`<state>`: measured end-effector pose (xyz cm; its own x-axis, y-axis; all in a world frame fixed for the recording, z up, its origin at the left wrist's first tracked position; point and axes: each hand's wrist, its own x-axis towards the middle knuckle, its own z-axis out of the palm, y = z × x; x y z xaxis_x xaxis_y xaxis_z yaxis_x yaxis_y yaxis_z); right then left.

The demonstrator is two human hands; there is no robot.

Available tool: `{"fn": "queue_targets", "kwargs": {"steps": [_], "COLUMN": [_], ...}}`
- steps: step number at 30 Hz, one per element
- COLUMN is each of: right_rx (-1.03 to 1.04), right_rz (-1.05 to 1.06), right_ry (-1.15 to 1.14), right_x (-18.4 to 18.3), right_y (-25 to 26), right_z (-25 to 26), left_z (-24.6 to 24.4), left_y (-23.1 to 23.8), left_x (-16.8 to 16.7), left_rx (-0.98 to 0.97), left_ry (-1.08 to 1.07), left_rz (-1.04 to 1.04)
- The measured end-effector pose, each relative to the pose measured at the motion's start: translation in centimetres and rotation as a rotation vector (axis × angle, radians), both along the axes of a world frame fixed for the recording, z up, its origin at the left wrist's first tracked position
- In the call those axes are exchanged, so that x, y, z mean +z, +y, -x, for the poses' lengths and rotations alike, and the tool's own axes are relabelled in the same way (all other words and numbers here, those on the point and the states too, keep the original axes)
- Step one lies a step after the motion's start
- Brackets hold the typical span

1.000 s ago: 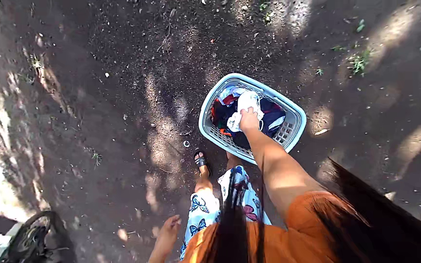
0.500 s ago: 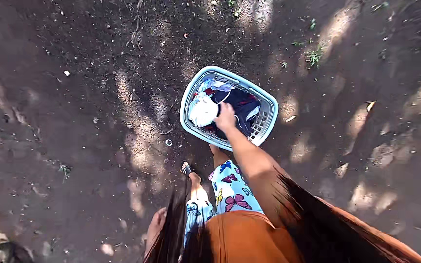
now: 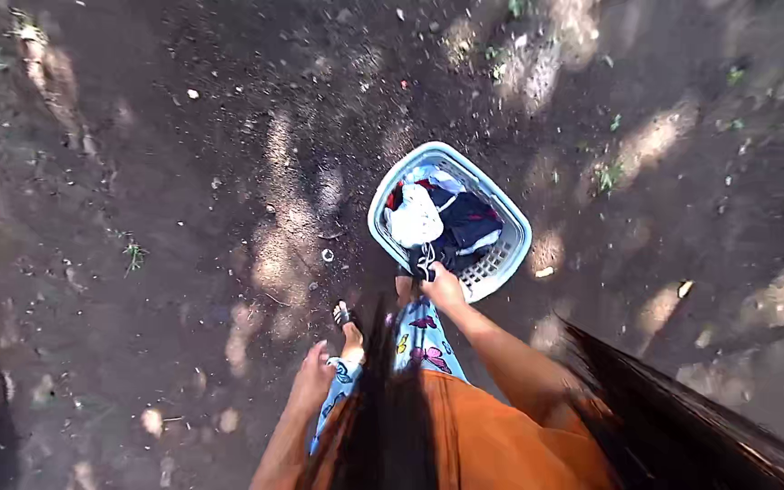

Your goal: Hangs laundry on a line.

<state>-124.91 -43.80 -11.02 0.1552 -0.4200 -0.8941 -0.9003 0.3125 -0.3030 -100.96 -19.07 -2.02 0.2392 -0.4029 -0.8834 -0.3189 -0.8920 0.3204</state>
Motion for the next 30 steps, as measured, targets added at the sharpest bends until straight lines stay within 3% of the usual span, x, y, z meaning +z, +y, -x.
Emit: {"fn": "queue_targets", "kwargs": {"steps": [2, 5, 7, 9, 11, 13, 16, 18, 20, 23, 25, 27, 29, 30], "right_rx": [0.173, 0.549, 0.732, 0.719, 0.55, 0.348, 0.326, 0.423, 0.43, 0.327, 0.433, 0.61, 0.805, 0.906], "right_rz": [0.079, 0.147, 0.211, 0.37, 0.428, 0.322, 0.193, -0.039, -0.183, -0.339, -0.41, -0.392, -0.337, -0.403], "right_ry": [-0.147, -0.419, -0.711, -1.089, -1.436, -1.644, -1.57, -1.578, -1.621, -1.664, -1.695, -1.828, -1.978, -1.967], "right_x": [5.5, 14.5, 19.9, 22.9, 24.9, 26.6, 27.7, 28.8, 30.7, 33.5, 34.6, 34.7, 34.7, 34.7], "right_y": [-0.2, -0.1, 1.0, 3.3, 5.8, 9.5, 16.9, 22.8, 29.1, 37.5, 42.3, 46.1, 48.9, 50.1], "right_z": [-3.1, -8.1, -11.3, -14.2, -18.2, -23.0, -28.8, -31.9, -34.7, -37.2, -37.5, -37.9, -39.4, -40.2], "left_z": [0.6, 1.2, 0.6, -1.0, -3.4, -5.9, -9.1, -10.4, -11.0, -11.4, -11.0, -9.5, -8.7, -8.7], "left_y": [-3.8, -6.5, -6.6, -5.2, -2.4, 1.7, 8.7, 14.4, 20.1, 26.7, 30.5, 33.9, 36.6, 37.7], "left_x": [2.3, 6.9, 9.2, 11.7, 15.9, 19.8, 24.2, 26.1, 26.7, 26.1, 26.6, 27.4, 27.2, 27.0], "left_rx": [-0.11, -0.277, -0.216, -0.028, 0.229, 0.595, 1.051, 1.052, 1.027, 1.26, 1.468, 1.669, 1.627, 1.53], "left_ry": [-0.064, -0.234, -0.377, -0.471, -0.5, -0.566, -0.59, -0.617, -0.743, -0.975, -0.857, -0.493, -0.189, -0.156], "left_rz": [0.077, 0.456, 0.779, 1.018, 1.023, 1.07, 1.298, 1.427, 1.406, 1.432, 1.477, 1.551, 1.752, 1.828]}}
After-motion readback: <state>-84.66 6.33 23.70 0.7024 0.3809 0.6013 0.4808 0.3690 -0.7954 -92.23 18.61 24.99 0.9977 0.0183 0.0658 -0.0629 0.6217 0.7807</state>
